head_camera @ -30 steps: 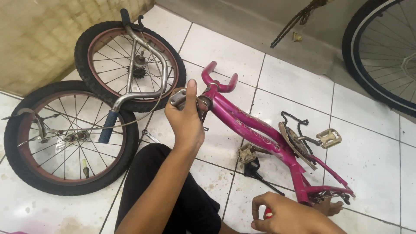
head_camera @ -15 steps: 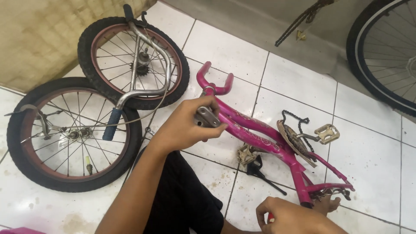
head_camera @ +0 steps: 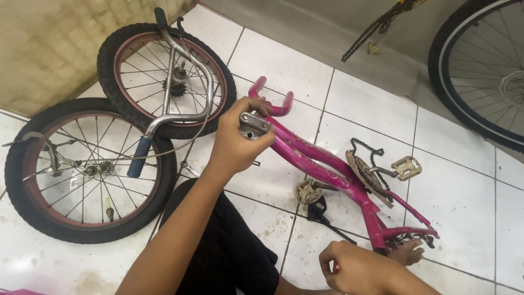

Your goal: The person sits on the floor and works on a disassembled pink bicycle. They use a wrench to tighten a bolt on the handlebar stem and then attach a metal bracket to the frame, securing it with a bolt and nut.

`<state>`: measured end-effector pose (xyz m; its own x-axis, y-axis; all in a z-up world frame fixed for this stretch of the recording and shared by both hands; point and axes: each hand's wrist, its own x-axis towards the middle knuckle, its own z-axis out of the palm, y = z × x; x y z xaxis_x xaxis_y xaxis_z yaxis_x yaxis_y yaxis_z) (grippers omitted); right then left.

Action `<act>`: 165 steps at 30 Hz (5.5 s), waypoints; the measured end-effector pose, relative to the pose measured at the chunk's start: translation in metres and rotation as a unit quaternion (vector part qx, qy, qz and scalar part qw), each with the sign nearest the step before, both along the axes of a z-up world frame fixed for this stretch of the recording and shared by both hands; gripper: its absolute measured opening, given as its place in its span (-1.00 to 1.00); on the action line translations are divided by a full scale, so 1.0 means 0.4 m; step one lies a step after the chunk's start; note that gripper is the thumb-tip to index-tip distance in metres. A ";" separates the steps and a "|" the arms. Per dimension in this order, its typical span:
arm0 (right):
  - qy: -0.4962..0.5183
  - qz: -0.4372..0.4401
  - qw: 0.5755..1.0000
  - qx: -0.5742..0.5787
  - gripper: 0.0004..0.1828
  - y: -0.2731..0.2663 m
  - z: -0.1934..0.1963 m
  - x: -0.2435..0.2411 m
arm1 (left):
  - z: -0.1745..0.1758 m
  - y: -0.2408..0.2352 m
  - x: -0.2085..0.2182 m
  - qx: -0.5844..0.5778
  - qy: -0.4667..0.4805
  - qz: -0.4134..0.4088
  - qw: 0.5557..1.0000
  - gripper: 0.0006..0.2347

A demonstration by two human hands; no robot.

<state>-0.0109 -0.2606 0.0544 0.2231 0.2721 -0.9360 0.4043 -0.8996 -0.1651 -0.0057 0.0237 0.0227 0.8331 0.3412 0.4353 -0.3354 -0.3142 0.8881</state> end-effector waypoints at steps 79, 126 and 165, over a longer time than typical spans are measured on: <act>-0.353 -0.447 0.724 0.389 -0.26 0.419 -0.489 0.680 | -0.226 -0.139 0.036 -0.214 0.099 -0.076 0.969 -0.30; -0.522 0.101 0.807 0.258 0.00 0.066 -0.315 0.284 | -0.283 -0.152 0.041 -0.197 -0.101 -0.099 0.970 -0.65; -0.509 0.125 0.644 0.557 -0.68 0.144 -0.287 0.238 | -0.308 -0.167 0.048 -0.100 -0.068 0.065 0.991 -0.56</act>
<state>0.0844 -0.2028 -0.0602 0.3859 0.7947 0.4685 0.9225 -0.3379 -0.1868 0.0134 -0.0429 -0.1004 0.7147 0.5324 0.4536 -0.4249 -0.1846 0.8862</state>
